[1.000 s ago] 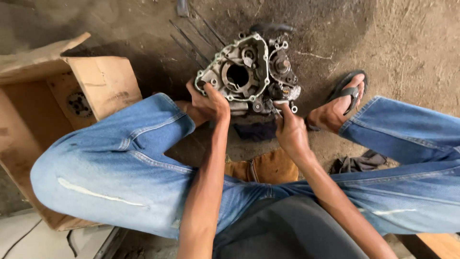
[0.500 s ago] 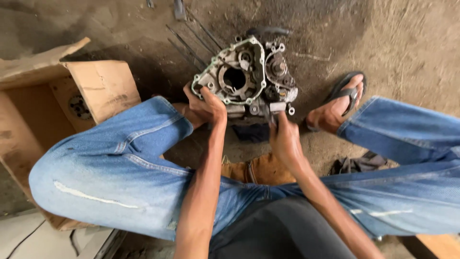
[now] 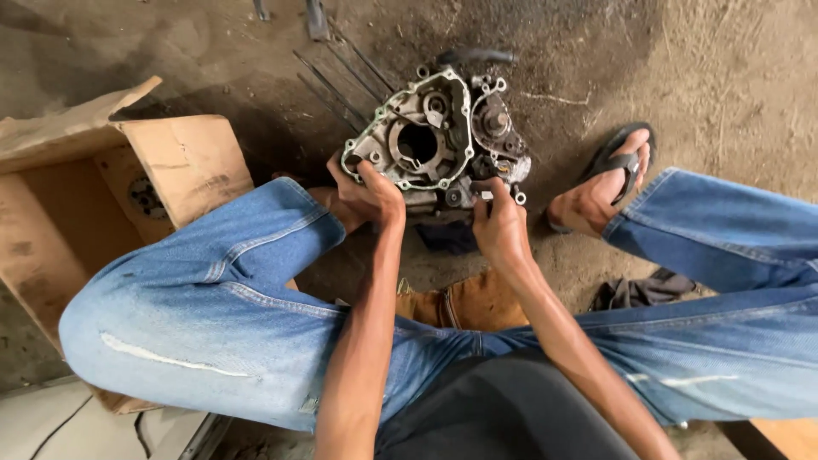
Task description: The person sits on the floor of a motorcycle repair shop and uses a spanner to loosen and remove bolts from a motorcycle engine crankcase resting on the ground, steadying the casing with the other hand and repositioning it between bolts.
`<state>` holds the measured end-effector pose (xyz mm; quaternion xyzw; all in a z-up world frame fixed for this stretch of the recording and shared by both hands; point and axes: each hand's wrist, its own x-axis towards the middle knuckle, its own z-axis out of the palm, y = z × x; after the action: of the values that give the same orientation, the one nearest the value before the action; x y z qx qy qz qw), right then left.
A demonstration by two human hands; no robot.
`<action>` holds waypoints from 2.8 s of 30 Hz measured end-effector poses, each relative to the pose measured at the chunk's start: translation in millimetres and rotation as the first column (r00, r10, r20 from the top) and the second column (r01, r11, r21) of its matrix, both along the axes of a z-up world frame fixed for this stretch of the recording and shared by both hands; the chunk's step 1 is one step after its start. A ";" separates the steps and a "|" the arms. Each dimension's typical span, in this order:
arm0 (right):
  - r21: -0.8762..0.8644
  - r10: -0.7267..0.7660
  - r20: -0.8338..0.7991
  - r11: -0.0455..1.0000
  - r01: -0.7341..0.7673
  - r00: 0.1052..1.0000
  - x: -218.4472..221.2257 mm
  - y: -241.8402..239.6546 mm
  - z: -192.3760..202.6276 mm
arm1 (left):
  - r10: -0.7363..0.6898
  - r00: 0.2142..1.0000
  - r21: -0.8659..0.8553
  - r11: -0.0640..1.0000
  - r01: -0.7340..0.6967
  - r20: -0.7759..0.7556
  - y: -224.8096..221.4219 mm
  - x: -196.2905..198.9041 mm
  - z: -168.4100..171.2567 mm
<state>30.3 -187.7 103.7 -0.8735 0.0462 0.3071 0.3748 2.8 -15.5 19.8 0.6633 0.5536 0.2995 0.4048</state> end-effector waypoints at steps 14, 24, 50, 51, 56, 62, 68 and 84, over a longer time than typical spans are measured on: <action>0.014 0.041 0.073 0.999 -0.042 0.996 -31.8 -19.4 -30.9 | -0.037 0.999 0.023 0.999 0.037 0.010 -5.2 -7.1 -0.7; -0.037 0.173 0.245 0.985 -0.169 0.954 -19.6 -31.3 -31.9 | -0.034 0.999 0.019 0.999 0.034 0.019 -0.6 -3.6 -3.3; -0.238 0.679 0.322 0.733 -0.637 0.660 44.3 -34.0 -13.7 | -0.054 0.998 -0.098 0.994 0.049 -0.044 14.0 -3.4 -12.6; -0.266 0.645 0.351 0.764 -0.589 0.678 41.2 -31.6 -10.2 | -0.051 0.999 -0.103 0.993 0.050 -0.008 13.1 -6.4 -13.7; -0.284 0.632 0.249 0.772 -0.569 0.734 27.0 -15.2 2.2 | 0.000 0.991 -0.095 0.995 -0.013 -0.131 16.3 -2.3 -7.9; -0.229 0.504 0.131 0.853 -0.468 0.854 38.8 -4.6 3.1 | -0.009 0.998 -0.077 0.997 0.004 -0.065 13.9 1.2 -10.9; -0.240 0.442 0.052 0.876 -0.418 0.896 2.7 -12.1 -9.2 | -0.004 0.992 -0.071 0.997 -0.005 -0.125 10.8 -5.5 -11.4; -0.014 0.401 0.467 0.895 -0.446 0.788 4.5 -23.1 10.2 | -0.111 0.994 -0.147 0.983 0.112 0.016 22.3 -7.7 -15.7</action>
<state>34.8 -210.8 113.9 -0.8895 -0.2555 0.1704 0.3383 -4.9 6.8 4.1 0.6603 0.5347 0.2370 0.4711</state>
